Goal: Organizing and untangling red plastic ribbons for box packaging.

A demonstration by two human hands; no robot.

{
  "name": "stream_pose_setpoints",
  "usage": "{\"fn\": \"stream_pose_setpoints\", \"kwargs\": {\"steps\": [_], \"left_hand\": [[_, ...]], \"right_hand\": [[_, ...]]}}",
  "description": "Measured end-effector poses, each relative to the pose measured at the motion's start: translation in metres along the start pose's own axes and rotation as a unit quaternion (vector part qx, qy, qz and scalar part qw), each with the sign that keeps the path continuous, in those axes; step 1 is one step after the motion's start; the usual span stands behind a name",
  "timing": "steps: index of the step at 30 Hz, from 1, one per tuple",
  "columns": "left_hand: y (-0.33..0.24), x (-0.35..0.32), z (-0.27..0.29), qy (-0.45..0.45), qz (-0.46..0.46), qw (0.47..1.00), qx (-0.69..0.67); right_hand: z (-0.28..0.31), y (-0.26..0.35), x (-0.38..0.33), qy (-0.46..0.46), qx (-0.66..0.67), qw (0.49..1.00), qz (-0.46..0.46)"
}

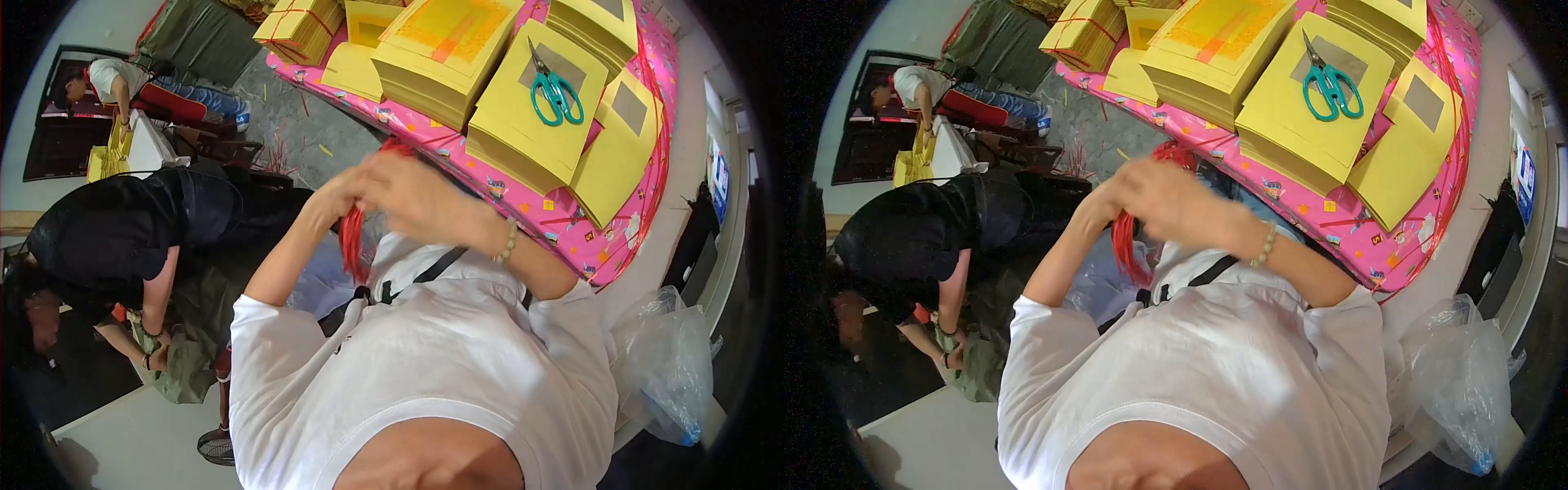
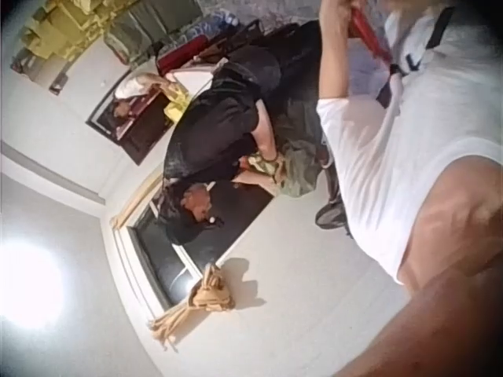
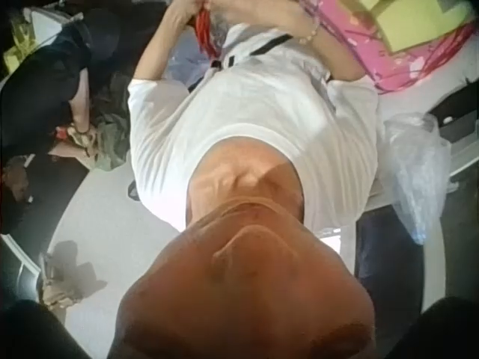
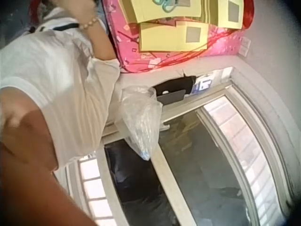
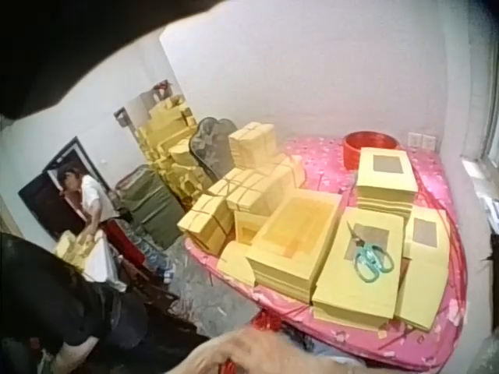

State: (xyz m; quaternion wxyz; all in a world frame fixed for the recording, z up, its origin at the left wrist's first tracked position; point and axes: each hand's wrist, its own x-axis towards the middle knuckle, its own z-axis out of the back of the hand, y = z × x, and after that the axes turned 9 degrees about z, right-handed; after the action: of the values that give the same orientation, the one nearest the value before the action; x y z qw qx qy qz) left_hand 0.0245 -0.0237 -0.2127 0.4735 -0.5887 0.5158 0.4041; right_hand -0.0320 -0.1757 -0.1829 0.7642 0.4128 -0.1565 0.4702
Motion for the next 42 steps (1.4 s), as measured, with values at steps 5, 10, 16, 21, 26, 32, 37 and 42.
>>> {"fn": "stream_pose_setpoints", "kwargs": {"steps": [5, 10, 16, 21, 26, 32, 37, 42], "left_hand": [[0.023, -0.066, 0.001, 0.221, -0.058, 0.920, 0.317], [0.036, -0.131, 0.004, 0.225, -0.099, 0.928, 0.281], [0.056, -0.174, 0.046, 0.302, -0.215, 0.914, 0.163], [0.073, -0.109, 0.085, 0.257, -0.147, 0.934, 0.200], [0.083, -0.051, 0.115, 0.312, -0.073, 0.930, 0.179], [0.077, 0.000, 0.140, 0.372, -0.147, 0.859, 0.318], [0.036, 0.000, 0.130, 0.365, -0.212, 0.870, 0.256], [-0.014, -0.018, 0.065, 0.409, -0.128, 0.847, 0.313]], "right_hand": [[0.006, -0.048, -0.015, 0.018, 0.010, 0.999, -0.043], [0.037, -0.038, -0.004, 0.126, 0.226, 0.955, -0.146], [0.113, -0.033, 0.003, 0.166, 0.248, 0.942, -0.154], [0.155, -0.025, 0.020, 0.302, 0.225, 0.912, -0.160], [0.152, -0.029, 0.023, 0.300, 0.110, 0.941, -0.110], [0.106, 0.021, 0.036, 0.188, -0.022, 0.980, -0.055], [0.077, 0.044, 0.029, 0.159, -0.091, 0.982, 0.054], [0.056, 0.053, 0.033, 0.171, -0.178, 0.964, 0.096]]}}
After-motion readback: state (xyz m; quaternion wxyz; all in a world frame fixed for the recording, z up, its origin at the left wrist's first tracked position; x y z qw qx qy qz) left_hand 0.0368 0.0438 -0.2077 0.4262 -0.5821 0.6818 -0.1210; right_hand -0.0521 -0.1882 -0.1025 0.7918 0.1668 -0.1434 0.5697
